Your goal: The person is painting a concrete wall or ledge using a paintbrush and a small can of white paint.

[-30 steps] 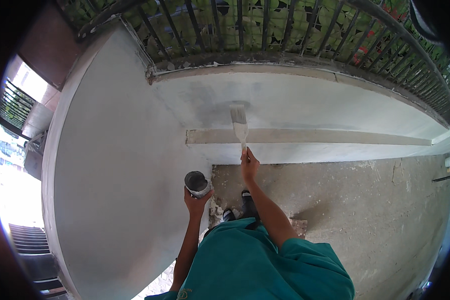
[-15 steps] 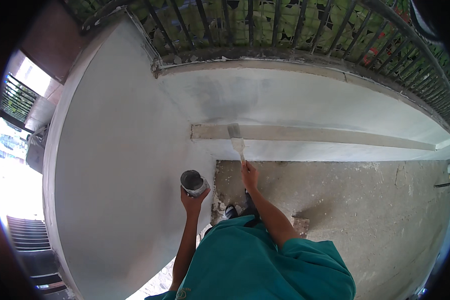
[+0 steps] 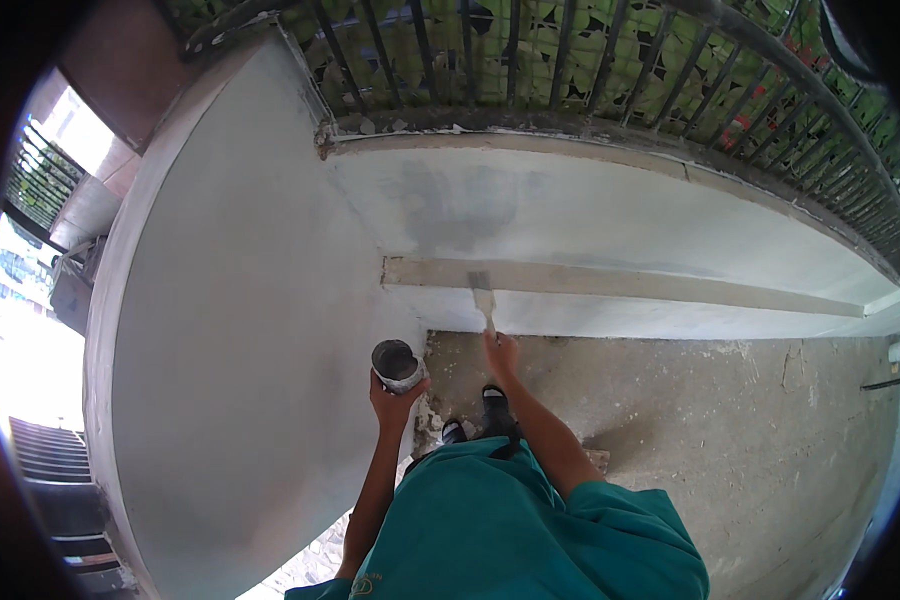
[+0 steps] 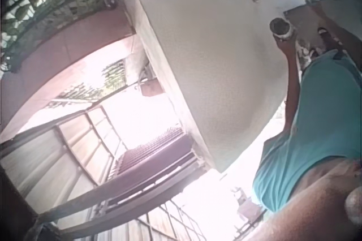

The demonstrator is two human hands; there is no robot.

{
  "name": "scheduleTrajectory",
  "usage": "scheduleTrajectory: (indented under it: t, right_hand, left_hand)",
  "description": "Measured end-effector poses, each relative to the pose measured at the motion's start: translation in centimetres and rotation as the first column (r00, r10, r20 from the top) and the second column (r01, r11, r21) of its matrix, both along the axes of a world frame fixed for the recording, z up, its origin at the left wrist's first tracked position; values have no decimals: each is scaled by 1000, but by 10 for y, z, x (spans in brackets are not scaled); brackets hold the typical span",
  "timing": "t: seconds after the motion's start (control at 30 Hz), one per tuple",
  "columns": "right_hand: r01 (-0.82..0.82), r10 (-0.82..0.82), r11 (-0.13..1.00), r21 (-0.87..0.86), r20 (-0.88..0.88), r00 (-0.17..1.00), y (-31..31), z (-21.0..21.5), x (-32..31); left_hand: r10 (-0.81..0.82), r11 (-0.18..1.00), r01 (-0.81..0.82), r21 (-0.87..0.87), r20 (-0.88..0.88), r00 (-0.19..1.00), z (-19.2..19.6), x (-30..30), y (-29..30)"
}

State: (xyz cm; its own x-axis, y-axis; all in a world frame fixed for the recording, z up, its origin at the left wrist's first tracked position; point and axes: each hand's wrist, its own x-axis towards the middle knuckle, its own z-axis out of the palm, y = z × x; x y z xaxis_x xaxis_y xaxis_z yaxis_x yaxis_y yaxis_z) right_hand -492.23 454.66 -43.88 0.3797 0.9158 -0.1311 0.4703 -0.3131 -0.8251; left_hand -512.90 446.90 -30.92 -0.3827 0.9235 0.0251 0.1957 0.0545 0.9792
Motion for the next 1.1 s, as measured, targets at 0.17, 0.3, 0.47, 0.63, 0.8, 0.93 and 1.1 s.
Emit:
scheduleTrajectory:
  t: [0.17,0.3,0.47,0.63,0.8,0.93,1.1]
  right_hand:
    - [-141,140,990,-6,-105,985,-13,18,-9]
    - [-200,239,966,162,-275,931,6,32,-13]
    - [-131,232,949,287,-357,905,29,65,-31]
    - [-55,266,923,381,-528,807,60,72,-58]
    - [140,-132,990,-6,-372,919,64,-20,-40]
    - [-74,-79,960,-271,-510,856,2,-27,-67]
    - [-79,73,997,-8,-302,951,-4,-50,-26]
  left_hand:
    - [36,999,-36,4,-25,999,-1,-3,-6]
    - [10,1000,-11,-19,-48,999,-1,3,-2]
    - [4,1000,-5,-28,-33,999,6,9,-2]
    - [48,998,-50,-40,-61,997,11,3,-11]
    - [-2,1000,2,-8,-9,1000,0,13,-4]
    - [112,993,-113,-30,-15,994,6,-16,-26]
    - [50,996,-54,-64,-62,997,-2,2,-9]
